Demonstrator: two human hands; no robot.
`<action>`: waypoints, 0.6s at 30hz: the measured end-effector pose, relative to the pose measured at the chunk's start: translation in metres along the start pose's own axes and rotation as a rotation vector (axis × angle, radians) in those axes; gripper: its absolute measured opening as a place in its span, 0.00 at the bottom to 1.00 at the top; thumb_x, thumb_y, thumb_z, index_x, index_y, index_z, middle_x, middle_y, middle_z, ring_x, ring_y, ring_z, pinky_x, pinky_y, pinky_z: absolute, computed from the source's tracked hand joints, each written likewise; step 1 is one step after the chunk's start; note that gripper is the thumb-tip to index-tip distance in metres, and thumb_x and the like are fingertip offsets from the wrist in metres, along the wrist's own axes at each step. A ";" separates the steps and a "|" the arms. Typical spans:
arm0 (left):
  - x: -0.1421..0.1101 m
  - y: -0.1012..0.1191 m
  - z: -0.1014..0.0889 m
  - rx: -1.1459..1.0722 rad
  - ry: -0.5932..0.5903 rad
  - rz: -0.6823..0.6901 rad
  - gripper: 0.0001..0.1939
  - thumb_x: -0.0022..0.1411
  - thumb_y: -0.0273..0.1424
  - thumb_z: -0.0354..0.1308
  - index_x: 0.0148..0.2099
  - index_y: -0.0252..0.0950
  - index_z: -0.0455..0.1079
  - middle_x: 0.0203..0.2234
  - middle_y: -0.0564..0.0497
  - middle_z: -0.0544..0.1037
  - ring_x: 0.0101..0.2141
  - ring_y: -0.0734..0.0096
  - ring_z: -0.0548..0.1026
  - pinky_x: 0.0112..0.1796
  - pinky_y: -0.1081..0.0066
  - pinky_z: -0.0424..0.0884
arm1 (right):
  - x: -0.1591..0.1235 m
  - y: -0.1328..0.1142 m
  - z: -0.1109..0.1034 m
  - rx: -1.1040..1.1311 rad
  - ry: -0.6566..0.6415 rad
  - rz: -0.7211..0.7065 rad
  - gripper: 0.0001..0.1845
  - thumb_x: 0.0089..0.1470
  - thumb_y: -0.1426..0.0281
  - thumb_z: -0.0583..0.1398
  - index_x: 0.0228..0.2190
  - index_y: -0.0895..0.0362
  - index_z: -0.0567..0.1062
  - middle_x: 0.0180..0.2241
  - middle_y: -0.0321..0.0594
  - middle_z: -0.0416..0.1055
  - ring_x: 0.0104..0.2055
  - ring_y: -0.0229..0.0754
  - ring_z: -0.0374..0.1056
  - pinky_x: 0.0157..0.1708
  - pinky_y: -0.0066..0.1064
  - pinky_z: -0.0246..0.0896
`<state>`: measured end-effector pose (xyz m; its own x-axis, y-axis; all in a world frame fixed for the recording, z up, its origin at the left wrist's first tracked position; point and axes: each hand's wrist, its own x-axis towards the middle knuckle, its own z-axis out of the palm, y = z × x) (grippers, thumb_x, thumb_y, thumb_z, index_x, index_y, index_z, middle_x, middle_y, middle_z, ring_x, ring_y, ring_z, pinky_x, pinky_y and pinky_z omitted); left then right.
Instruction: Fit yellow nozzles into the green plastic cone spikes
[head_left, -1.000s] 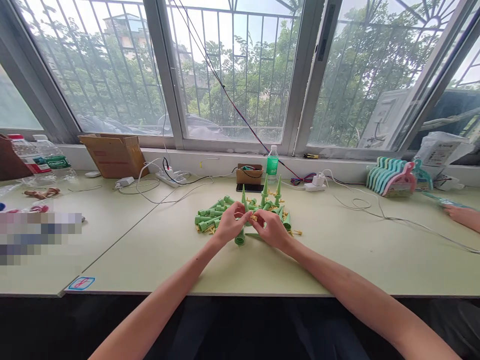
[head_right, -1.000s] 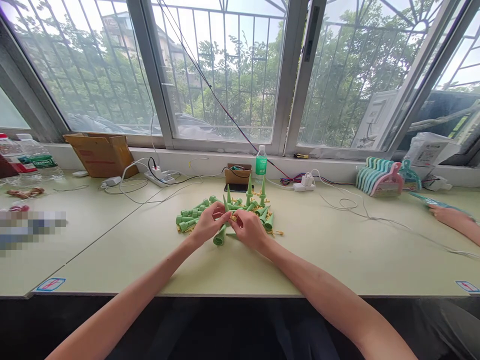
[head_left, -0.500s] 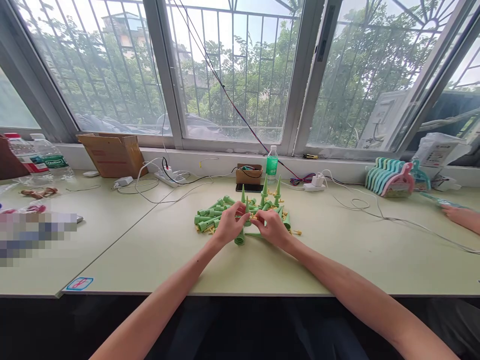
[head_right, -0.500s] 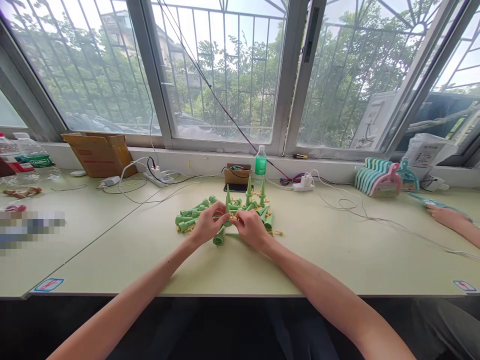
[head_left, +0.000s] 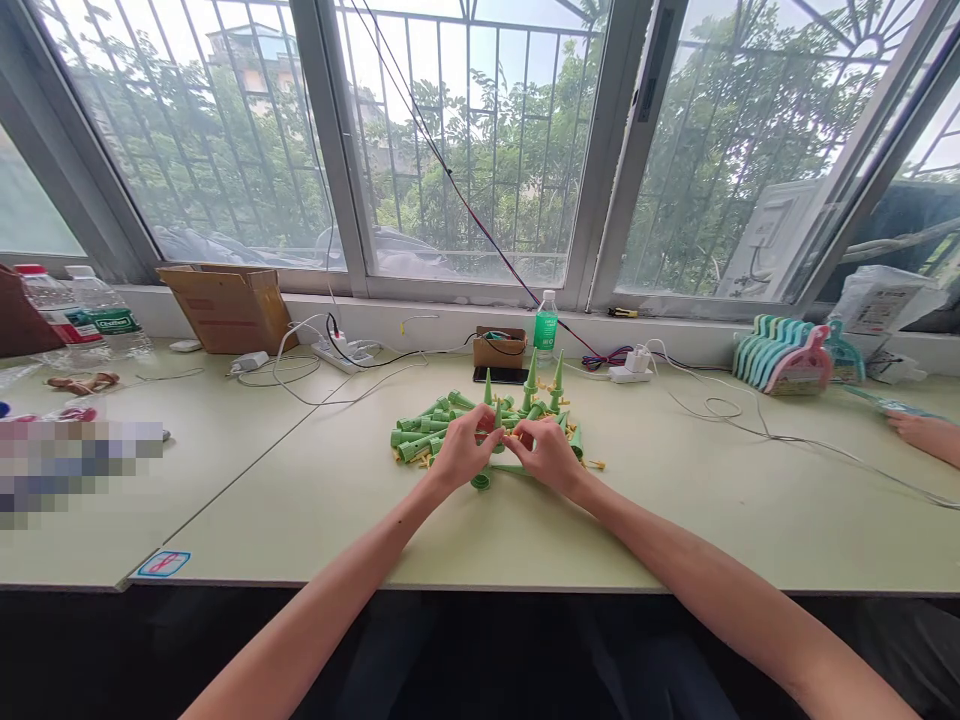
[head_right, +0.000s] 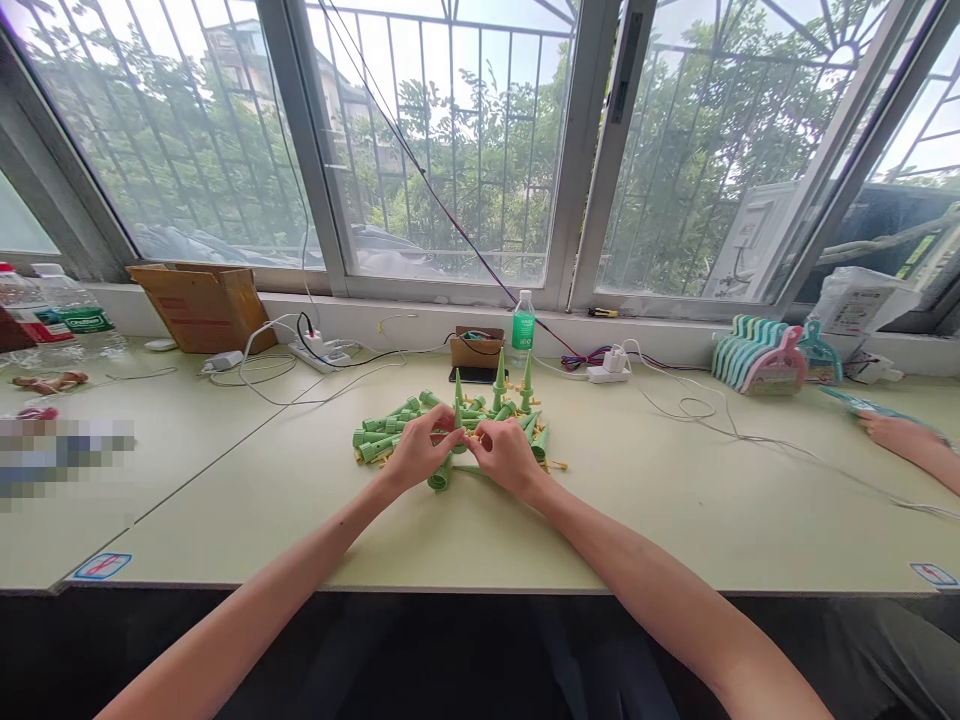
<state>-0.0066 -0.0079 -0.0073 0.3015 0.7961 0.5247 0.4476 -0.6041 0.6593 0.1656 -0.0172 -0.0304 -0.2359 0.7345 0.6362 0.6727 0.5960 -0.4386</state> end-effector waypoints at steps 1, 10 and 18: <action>0.000 0.000 0.000 0.004 0.004 0.003 0.07 0.60 0.35 0.54 0.34 0.37 0.61 0.29 0.51 0.73 0.34 0.70 0.74 0.34 0.71 0.74 | 0.000 0.000 0.000 0.000 0.007 0.003 0.18 0.59 0.60 0.57 0.23 0.57 0.70 0.19 0.34 0.68 0.21 0.35 0.60 0.39 0.33 0.55; -0.001 -0.003 0.001 0.018 -0.030 0.023 0.06 0.59 0.34 0.54 0.34 0.37 0.63 0.29 0.51 0.74 0.34 0.69 0.74 0.34 0.70 0.74 | 0.003 -0.004 -0.006 0.034 0.109 0.027 0.17 0.63 0.63 0.51 0.26 0.57 0.72 0.20 0.34 0.68 0.23 0.36 0.62 0.35 0.30 0.55; -0.002 -0.007 0.005 0.005 -0.115 0.064 0.05 0.59 0.32 0.53 0.36 0.36 0.66 0.31 0.50 0.74 0.33 0.69 0.73 0.36 0.68 0.74 | 0.002 -0.007 -0.006 0.104 0.080 -0.020 0.12 0.61 0.62 0.55 0.38 0.57 0.72 0.25 0.37 0.73 0.29 0.40 0.67 0.40 0.33 0.56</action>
<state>-0.0066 -0.0052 -0.0157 0.4237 0.7551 0.5004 0.4283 -0.6537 0.6239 0.1647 -0.0222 -0.0223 -0.1888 0.6966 0.6922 0.5914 0.6434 -0.4862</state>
